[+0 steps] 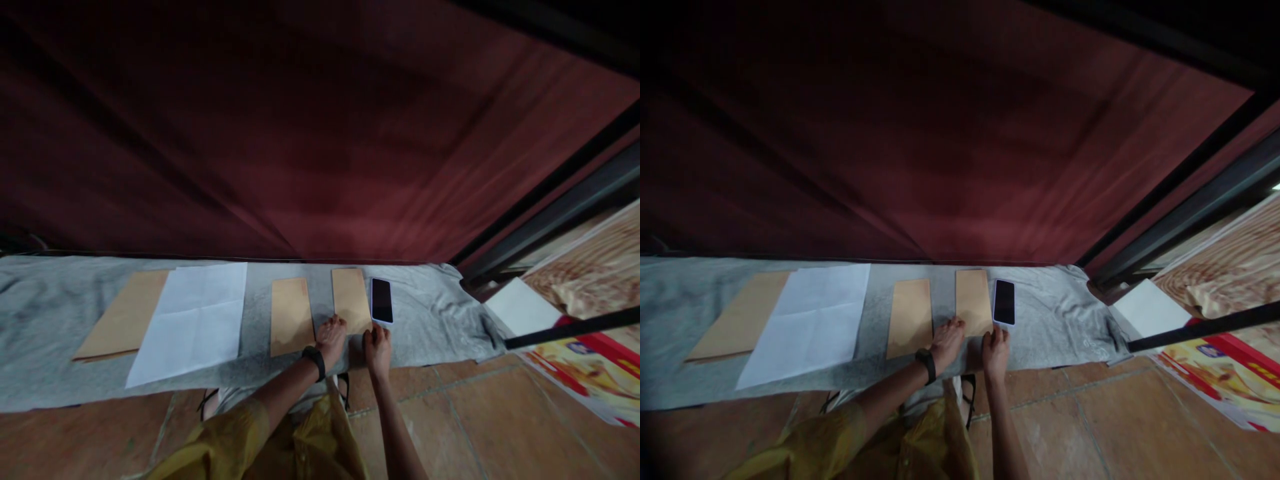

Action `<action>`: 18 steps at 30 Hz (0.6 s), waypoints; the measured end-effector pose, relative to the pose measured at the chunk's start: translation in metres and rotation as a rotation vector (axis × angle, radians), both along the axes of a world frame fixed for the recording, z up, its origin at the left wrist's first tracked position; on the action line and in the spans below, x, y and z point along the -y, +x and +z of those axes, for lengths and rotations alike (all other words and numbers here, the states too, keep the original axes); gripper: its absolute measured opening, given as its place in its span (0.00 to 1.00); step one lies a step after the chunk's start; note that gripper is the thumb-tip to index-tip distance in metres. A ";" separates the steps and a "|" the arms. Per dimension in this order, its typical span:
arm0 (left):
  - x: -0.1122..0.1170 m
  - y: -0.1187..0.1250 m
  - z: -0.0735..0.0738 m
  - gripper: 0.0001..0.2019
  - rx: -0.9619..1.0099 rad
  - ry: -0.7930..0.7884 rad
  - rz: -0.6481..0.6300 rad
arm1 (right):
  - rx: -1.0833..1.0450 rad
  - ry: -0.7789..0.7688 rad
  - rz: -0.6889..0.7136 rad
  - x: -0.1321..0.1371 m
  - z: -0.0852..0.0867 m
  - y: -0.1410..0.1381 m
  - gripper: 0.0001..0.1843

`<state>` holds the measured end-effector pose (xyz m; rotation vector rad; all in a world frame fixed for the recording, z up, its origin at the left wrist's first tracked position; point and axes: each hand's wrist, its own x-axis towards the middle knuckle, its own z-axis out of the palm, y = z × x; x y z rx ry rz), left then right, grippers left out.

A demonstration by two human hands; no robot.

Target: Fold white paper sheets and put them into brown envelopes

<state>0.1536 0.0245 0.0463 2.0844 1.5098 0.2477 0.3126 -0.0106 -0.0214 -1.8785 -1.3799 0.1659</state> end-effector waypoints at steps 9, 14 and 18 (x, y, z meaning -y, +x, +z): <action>-0.003 0.001 0.001 0.21 -0.067 0.018 -0.050 | 0.289 0.035 0.253 0.010 0.002 -0.012 0.22; -0.001 -0.008 0.004 0.17 -0.010 0.026 -0.095 | 0.238 0.054 0.266 0.012 -0.003 -0.009 0.22; 0.009 -0.044 0.009 0.18 0.067 0.067 -0.059 | 0.193 0.067 0.284 0.009 -0.005 -0.003 0.22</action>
